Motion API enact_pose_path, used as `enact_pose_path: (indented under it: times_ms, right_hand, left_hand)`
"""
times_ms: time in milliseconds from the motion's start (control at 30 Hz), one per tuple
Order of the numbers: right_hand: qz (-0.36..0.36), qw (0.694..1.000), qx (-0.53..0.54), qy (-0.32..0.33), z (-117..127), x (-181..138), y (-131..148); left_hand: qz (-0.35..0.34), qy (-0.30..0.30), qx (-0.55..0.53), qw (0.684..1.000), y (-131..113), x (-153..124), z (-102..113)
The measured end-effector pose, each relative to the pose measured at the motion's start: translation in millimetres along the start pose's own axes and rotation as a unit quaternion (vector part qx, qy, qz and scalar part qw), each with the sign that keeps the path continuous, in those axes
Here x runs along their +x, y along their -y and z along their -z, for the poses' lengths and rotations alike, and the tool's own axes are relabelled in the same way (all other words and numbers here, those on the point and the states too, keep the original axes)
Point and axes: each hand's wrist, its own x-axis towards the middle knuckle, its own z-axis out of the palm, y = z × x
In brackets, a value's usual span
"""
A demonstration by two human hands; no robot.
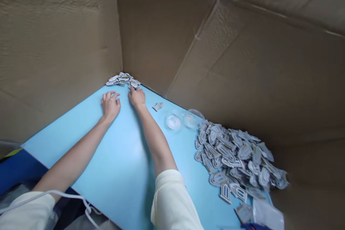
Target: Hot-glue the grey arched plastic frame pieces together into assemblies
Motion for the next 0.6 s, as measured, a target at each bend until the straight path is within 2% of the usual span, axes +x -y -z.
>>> enact_pose_path:
  times_ms: [100, 167, 267, 367, 433, 467, 533, 600]
  right_hand:
    - [0.013, 1.000, -0.009, -0.003, -7.4, -9.4, 2.0]
    - [0.022, 1.000, -0.009, -0.001, -13.0, -34.2, 0.3]
    - [0.043, 0.999, -0.005, -0.011, -21.0, -98.2, -8.4]
    - [0.071, 0.997, -0.002, -0.033, -24.5, -181.2, -25.9]
    - [0.067, 0.997, 0.016, -0.047, -23.7, -237.1, -40.6]
    - [0.058, 0.996, 0.033, -0.054, -22.8, -263.0, -47.9]
    - [0.035, 0.994, 0.072, -0.070, -21.2, -307.9, -61.2]
    - [0.017, 0.991, 0.105, -0.086, -21.0, -341.4, -72.1]
  left_hand:
    - [-0.008, 0.002, -0.016, 1.000, 0.4, 0.9, -5.3]
    - [-0.022, 0.007, -0.031, 0.999, 1.8, 2.6, -7.0]
    - [-0.069, 0.037, -0.063, 0.995, 3.2, 5.6, -7.1]
    - [-0.167, 0.124, -0.118, 0.971, -6.6, -1.6, -5.5]
    - [-0.255, 0.207, -0.168, 0.930, -22.7, -18.9, -2.8]
    - [-0.302, 0.251, -0.195, 0.899, -32.8, -31.3, -0.7]
    - [-0.409, 0.344, -0.255, 0.806, -53.8, -60.0, 4.6]
    - [-0.462, 0.388, -0.261, 0.754, -71.3, -86.9, 9.3]
